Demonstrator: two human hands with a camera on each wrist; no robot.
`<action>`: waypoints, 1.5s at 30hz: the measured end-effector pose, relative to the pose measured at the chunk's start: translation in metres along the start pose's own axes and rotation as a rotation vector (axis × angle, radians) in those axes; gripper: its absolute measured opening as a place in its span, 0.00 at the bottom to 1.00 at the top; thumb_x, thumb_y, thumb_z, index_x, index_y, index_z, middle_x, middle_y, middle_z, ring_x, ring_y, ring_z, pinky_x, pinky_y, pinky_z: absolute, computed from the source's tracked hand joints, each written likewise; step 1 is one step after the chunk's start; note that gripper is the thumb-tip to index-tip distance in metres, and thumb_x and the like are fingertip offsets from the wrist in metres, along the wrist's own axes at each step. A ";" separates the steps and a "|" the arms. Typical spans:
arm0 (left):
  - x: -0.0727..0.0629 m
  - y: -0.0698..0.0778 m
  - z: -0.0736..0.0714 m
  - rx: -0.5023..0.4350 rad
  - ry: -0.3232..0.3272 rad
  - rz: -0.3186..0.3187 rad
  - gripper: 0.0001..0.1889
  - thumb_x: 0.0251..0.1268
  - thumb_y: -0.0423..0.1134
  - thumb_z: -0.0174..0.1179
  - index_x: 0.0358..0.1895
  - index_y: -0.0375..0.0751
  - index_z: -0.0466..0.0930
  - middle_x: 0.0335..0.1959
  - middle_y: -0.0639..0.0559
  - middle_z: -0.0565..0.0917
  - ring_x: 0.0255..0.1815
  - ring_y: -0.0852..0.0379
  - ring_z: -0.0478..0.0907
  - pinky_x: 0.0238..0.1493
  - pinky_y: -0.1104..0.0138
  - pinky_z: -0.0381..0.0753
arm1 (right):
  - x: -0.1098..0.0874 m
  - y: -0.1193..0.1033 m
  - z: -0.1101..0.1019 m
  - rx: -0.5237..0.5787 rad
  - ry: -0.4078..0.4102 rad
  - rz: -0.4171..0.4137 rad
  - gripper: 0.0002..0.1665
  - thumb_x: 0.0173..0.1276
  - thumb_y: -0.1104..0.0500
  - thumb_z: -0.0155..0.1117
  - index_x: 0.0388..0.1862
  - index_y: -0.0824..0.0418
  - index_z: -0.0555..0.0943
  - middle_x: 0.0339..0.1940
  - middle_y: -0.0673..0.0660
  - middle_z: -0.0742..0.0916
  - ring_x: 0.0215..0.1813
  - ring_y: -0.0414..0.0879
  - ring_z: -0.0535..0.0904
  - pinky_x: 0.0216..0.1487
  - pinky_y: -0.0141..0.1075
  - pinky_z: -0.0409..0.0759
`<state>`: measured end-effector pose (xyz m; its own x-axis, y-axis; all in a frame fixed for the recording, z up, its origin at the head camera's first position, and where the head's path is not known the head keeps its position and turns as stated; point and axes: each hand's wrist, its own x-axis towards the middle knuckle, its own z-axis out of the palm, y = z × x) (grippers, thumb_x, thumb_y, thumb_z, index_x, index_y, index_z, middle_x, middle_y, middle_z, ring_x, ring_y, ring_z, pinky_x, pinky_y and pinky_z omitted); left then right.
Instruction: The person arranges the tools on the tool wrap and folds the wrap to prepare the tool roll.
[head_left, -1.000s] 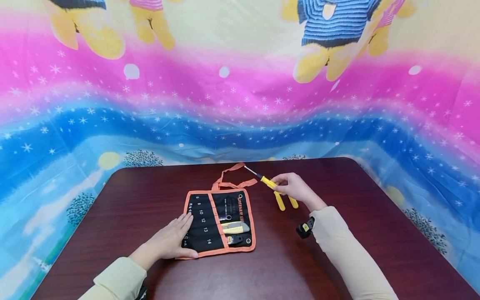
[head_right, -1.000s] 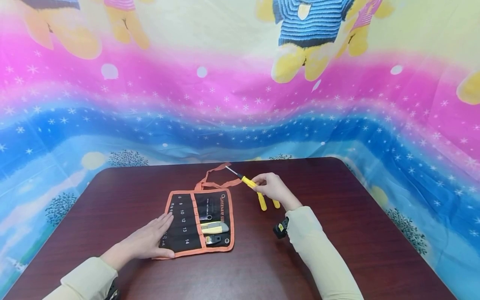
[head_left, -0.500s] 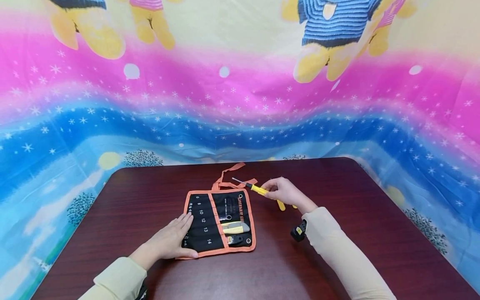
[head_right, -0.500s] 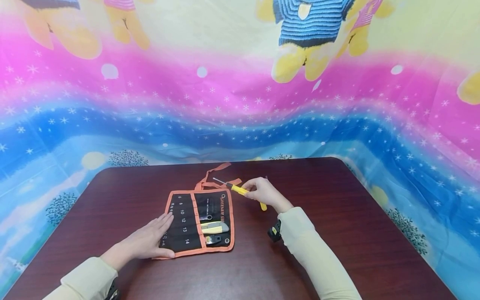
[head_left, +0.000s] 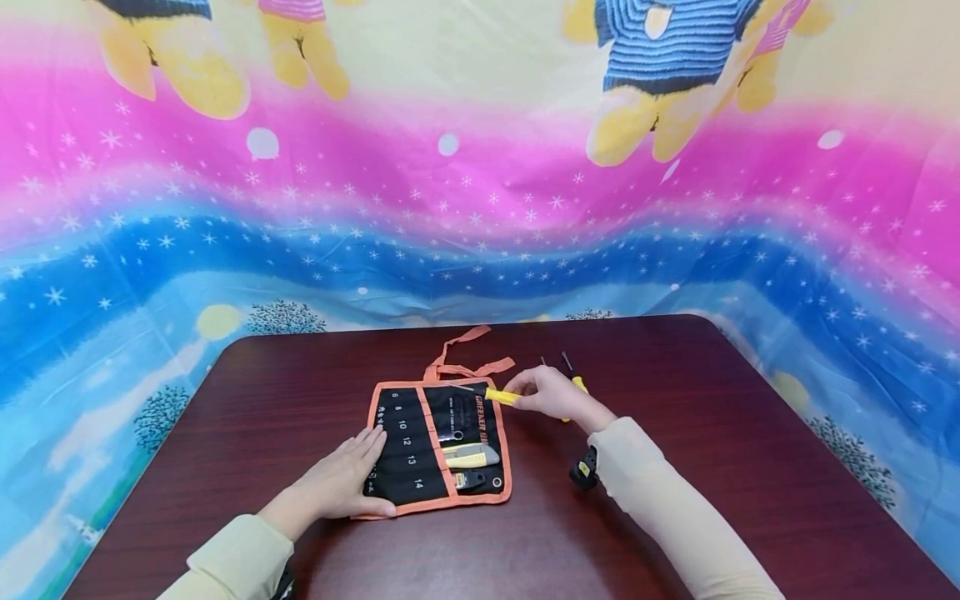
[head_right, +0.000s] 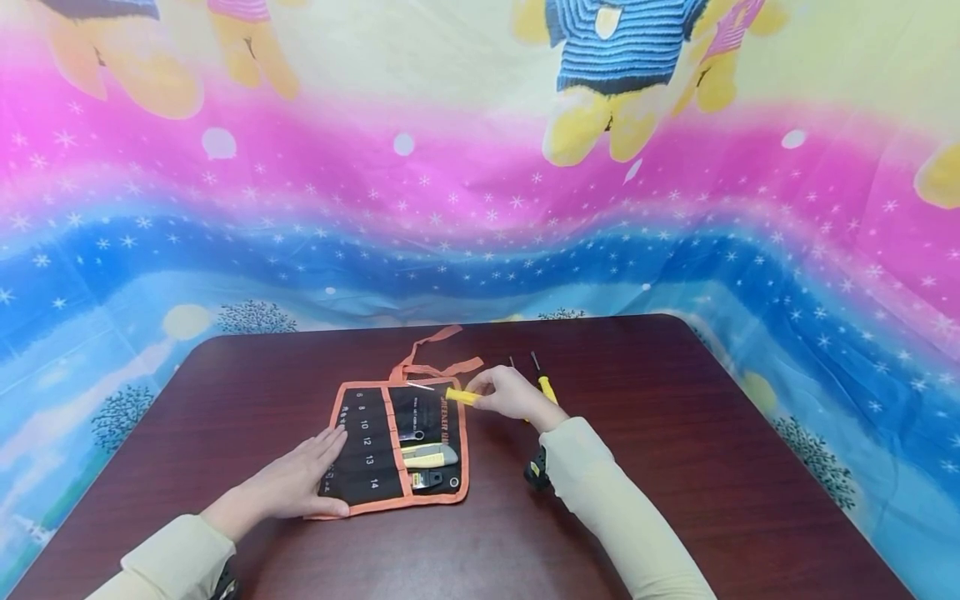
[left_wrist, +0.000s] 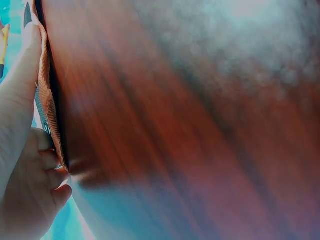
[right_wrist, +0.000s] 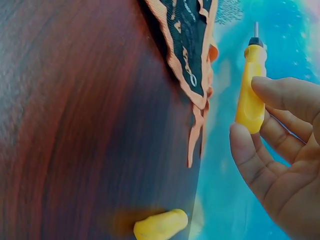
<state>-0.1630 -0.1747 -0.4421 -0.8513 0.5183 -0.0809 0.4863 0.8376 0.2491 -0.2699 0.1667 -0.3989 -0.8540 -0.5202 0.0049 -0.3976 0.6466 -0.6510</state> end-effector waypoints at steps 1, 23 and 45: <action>0.000 0.000 0.000 0.000 -0.001 -0.001 0.60 0.43 0.75 0.53 0.68 0.25 0.53 0.68 0.32 0.55 0.69 0.39 0.51 0.64 0.50 0.55 | 0.001 0.000 0.002 -0.002 -0.006 0.005 0.11 0.58 0.65 0.66 0.40 0.56 0.84 0.36 0.49 0.83 0.34 0.44 0.75 0.39 0.35 0.77; 0.000 0.000 0.000 0.000 -0.004 -0.009 0.60 0.43 0.76 0.52 0.68 0.26 0.53 0.68 0.33 0.55 0.69 0.39 0.51 0.64 0.51 0.55 | 0.008 0.003 0.016 -0.066 -0.122 -0.046 0.10 0.59 0.67 0.65 0.39 0.57 0.85 0.34 0.49 0.82 0.33 0.43 0.74 0.35 0.32 0.77; 0.000 0.001 -0.001 -0.003 0.001 -0.006 0.60 0.43 0.76 0.53 0.68 0.26 0.54 0.68 0.33 0.56 0.69 0.40 0.51 0.64 0.51 0.55 | 0.012 -0.005 0.019 -0.151 -0.163 -0.052 0.09 0.58 0.67 0.66 0.37 0.57 0.85 0.34 0.48 0.83 0.31 0.41 0.74 0.36 0.32 0.77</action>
<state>-0.1624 -0.1746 -0.4409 -0.8546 0.5128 -0.0814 0.4804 0.8404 0.2510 -0.2720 0.1470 -0.4103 -0.7701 -0.6308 -0.0951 -0.4961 0.6860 -0.5323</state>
